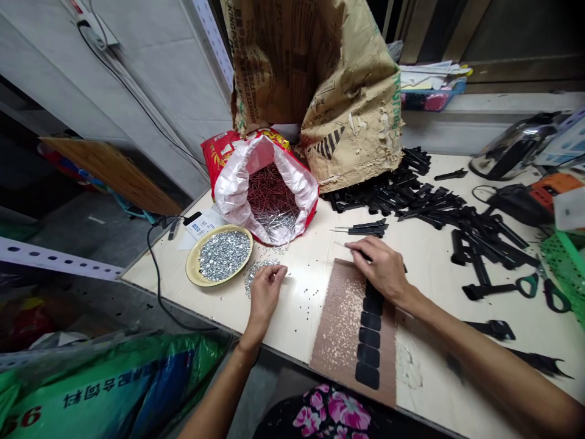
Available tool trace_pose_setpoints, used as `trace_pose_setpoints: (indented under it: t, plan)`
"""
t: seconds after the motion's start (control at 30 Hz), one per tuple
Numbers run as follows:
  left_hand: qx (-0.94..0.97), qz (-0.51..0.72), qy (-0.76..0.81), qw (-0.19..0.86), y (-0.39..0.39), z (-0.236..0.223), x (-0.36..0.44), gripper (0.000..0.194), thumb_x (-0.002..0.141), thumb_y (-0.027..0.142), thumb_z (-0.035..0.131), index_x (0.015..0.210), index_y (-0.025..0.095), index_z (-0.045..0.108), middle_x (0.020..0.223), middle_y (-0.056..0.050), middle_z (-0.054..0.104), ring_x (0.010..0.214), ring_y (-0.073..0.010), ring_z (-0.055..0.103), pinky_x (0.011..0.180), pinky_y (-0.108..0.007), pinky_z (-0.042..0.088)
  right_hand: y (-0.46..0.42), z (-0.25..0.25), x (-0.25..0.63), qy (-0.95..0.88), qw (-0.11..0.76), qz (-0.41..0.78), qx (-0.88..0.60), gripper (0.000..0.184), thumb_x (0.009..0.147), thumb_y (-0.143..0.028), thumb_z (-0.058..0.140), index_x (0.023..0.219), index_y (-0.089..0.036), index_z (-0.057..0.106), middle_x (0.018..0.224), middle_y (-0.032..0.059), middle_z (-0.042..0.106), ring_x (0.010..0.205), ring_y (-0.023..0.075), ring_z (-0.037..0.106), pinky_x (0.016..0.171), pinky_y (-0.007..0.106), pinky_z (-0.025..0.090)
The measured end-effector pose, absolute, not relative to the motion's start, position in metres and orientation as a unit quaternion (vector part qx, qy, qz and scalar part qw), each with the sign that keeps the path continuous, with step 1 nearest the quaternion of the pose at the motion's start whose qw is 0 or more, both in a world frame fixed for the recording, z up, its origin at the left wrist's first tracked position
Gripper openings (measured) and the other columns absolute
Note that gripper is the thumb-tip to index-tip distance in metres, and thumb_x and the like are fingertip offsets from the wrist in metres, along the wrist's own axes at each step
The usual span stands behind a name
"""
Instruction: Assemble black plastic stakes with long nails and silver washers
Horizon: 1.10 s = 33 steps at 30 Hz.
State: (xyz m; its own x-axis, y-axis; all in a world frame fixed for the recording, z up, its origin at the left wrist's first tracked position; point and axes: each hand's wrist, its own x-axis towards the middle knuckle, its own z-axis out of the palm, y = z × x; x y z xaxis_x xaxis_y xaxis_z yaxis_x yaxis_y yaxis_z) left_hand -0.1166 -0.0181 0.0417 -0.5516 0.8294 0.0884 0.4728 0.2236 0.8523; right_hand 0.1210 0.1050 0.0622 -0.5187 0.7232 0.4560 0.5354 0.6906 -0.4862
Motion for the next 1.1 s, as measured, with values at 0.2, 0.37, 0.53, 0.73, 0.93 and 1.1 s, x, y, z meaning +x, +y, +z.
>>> trace_pose_setpoints:
  t: [0.2,0.37,0.53,0.73,0.93,1.1]
  plan:
    - [0.136,0.639,0.516,0.554,0.005,0.063,-0.078,0.03,0.062,0.034,0.078,0.079,0.015,0.061,0.072,-0.001,0.059,0.062,-0.0087,0.054,0.061,-0.024,0.047,0.066,0.083,0.091,-0.87,0.328,0.186,-0.319,0.025,0.094,-0.029,0.045,0.102,-0.019,0.067,0.09,0.0055,0.065,0.079,0.0151,0.058,0.068,0.027,0.046]
    - [0.112,0.661,0.464,0.579,0.01,0.071,-0.058,0.024,0.066,0.028,0.077,0.079,0.015,0.062,0.071,0.001,0.06,0.063,-0.0072,0.056,0.064,-0.023,0.051,0.06,0.086,0.088,-0.881,0.303,0.136,-0.337,0.025,0.095,-0.03,0.044,0.102,-0.022,0.066,0.088,0.0034,0.064,0.076,0.0134,0.058,0.066,0.024,0.041]
    - [0.12,0.676,0.474,0.551,0.009,0.072,-0.053,0.028,0.06,0.028,0.08,0.077,0.013,0.064,0.072,-0.001,0.064,0.062,-0.0073,0.057,0.065,-0.023,0.052,0.057,0.091,0.092,-0.887,0.296,0.077,-0.345,0.024,0.095,-0.026,0.043,0.098,-0.021,0.066,0.083,0.0029,0.063,0.072,0.0118,0.056,0.062,0.024,0.037]
    - [0.211,0.666,0.522,0.489,0.008,0.071,-0.047,0.024,0.068,0.028,0.075,0.084,0.011,0.067,0.072,-0.002,0.066,0.062,-0.0081,0.058,0.066,-0.023,0.049,0.051,0.089,0.096,-0.897,0.281,-0.039,-0.338,0.018,0.094,-0.02,0.046,0.094,-0.021,0.064,0.081,0.002,0.063,0.076,0.0142,0.054,0.066,0.028,0.033]
    - [0.308,0.608,0.58,0.446,0.006,0.064,-0.05,0.024,0.073,0.033,0.069,0.086,0.013,0.068,0.076,-0.003,0.068,0.066,-0.0115,0.061,0.07,-0.026,0.049,0.053,0.083,0.107,-0.892,0.261,0.034,-0.368,0.022,0.096,-0.025,0.041,0.094,-0.019,0.061,0.086,0.0023,0.063,0.073,0.0127,0.055,0.061,0.026,0.031]
    - [0.401,0.527,0.618,0.425,0.007,0.062,-0.056,0.025,0.074,0.037,0.067,0.085,0.015,0.069,0.077,-0.004,0.069,0.07,-0.0144,0.063,0.072,-0.027,0.049,0.057,0.082,0.12,-0.881,0.207,0.182,-0.385,0.019,0.096,-0.029,0.04,0.094,-0.022,0.058,0.086,-0.0005,0.061,0.073,0.0115,0.056,0.056,0.023,0.029]
